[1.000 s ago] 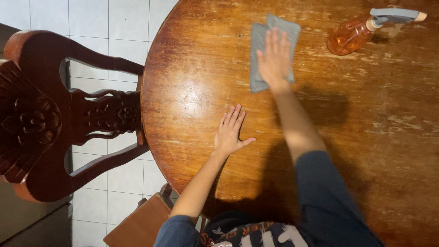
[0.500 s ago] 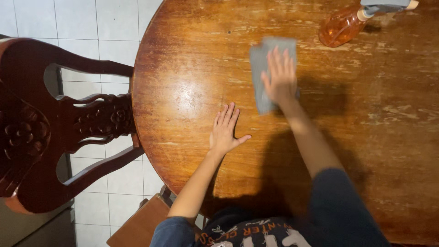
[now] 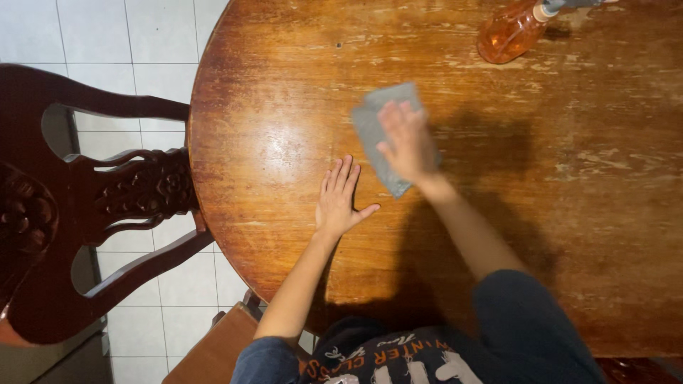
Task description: The person wipes a wooden dining table with a gray cloth, moving around the table to reach different sections. They briefly reposition a wooden chair to access the area underneath, then continue wiping. A spray bottle is present on the table but is not used during the observed segment.
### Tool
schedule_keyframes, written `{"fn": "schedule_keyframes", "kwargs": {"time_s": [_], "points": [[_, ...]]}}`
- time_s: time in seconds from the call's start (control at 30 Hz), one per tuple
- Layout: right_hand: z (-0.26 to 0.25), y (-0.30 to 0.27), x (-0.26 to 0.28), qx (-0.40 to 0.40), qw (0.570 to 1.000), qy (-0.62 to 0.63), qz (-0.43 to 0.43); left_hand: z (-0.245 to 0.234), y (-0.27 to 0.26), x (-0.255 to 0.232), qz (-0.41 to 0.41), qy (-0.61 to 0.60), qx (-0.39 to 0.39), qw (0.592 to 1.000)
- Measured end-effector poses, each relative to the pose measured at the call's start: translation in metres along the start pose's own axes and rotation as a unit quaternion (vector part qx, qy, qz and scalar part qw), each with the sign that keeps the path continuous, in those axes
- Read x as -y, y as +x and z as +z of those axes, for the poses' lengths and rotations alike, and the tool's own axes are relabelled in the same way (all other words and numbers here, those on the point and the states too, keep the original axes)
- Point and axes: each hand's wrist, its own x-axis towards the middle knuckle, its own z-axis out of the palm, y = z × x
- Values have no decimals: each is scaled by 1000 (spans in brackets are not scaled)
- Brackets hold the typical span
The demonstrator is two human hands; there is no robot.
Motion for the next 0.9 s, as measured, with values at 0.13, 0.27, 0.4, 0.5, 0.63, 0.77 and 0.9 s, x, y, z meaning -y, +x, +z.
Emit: {"fn": "schedule_keyframes", "kwargs": {"time_s": [0.13, 0.27, 0.4, 0.5, 0.63, 0.77, 0.9], "points": [[4, 52, -39, -2, 990, 2, 141, 0, 0, -1, 2, 13, 5, 1000], [30, 117, -8, 13, 983, -51, 175, 1, 0, -2, 2, 17, 1, 1000], [32, 66, 40, 2, 998, 5, 61, -4, 0, -4, -7, 9, 8, 1000], [19, 14, 34, -18, 999, 32, -1, -4, 2, -4, -5, 18, 10, 1000], [12, 17, -17, -69, 996, 9, 53, -4, 0, -2, 1, 14, -4, 1000], [29, 106, -34, -82, 983, 3, 167, -2, 0, -4, -3, 16, 2, 1000], [30, 108, -4, -48, 994, 11, 103, -2, 0, -3, 0, 14, -6, 1000]]}}
